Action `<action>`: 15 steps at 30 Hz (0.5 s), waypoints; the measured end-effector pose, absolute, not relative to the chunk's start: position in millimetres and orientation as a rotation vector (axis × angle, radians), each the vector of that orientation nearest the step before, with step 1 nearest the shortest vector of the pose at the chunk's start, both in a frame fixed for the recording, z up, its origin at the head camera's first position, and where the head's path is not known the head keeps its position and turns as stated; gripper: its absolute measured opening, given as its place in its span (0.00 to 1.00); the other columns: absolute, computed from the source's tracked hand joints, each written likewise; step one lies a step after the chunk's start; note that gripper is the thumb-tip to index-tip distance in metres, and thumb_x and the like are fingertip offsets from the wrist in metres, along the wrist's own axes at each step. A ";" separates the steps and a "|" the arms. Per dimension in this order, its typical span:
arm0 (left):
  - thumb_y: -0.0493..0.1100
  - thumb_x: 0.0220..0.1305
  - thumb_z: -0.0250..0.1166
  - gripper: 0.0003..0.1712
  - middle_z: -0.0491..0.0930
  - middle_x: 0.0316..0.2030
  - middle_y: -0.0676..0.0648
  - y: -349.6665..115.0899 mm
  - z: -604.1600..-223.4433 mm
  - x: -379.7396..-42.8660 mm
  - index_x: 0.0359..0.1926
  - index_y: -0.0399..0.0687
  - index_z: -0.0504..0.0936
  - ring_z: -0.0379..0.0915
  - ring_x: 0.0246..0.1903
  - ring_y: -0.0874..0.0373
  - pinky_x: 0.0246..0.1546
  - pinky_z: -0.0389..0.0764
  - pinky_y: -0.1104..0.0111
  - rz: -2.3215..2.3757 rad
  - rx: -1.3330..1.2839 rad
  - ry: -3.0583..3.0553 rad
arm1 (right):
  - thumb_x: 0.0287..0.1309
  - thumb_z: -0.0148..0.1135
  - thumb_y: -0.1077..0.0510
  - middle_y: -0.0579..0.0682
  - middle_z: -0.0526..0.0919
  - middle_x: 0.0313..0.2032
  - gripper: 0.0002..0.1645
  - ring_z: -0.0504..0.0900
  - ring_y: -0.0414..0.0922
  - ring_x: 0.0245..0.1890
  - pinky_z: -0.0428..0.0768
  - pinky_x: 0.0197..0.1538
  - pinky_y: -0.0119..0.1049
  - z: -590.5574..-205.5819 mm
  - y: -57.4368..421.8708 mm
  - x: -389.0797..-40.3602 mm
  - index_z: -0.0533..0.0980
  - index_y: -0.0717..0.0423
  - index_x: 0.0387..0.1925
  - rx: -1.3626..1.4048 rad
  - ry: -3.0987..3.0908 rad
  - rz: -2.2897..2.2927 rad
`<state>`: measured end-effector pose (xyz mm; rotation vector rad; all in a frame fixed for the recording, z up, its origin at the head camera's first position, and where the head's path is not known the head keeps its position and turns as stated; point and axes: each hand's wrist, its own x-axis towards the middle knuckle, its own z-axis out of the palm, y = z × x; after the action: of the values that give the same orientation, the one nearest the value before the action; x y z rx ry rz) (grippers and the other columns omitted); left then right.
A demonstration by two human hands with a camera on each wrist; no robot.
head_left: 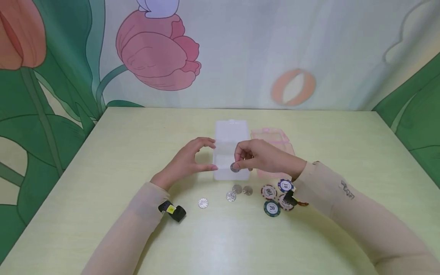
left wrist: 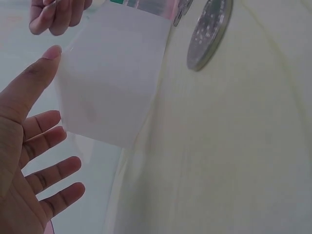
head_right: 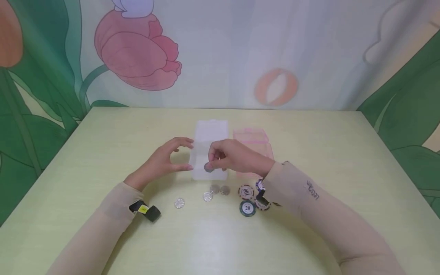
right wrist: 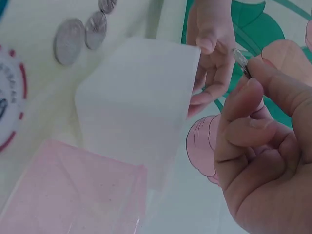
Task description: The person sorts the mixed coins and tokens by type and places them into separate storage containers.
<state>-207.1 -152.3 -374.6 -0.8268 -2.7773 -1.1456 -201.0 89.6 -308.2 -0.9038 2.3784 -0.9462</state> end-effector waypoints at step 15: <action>0.51 0.42 0.72 0.32 0.68 0.58 0.53 -153.4 -376.4 -208.3 0.49 0.51 0.71 0.64 0.57 0.56 0.55 0.70 0.57 -1.184 -0.845 -2.742 | 0.51 0.63 0.54 0.52 0.79 0.25 0.09 0.72 0.41 0.21 0.74 0.28 0.30 -330.0 57.9 -233.5 0.73 0.54 0.28 -0.820 2.462 -0.910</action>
<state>-208.3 -153.4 -376.4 -0.8448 -2.7424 -1.1840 -233.5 57.9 -330.0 -0.8197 2.4617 -0.9096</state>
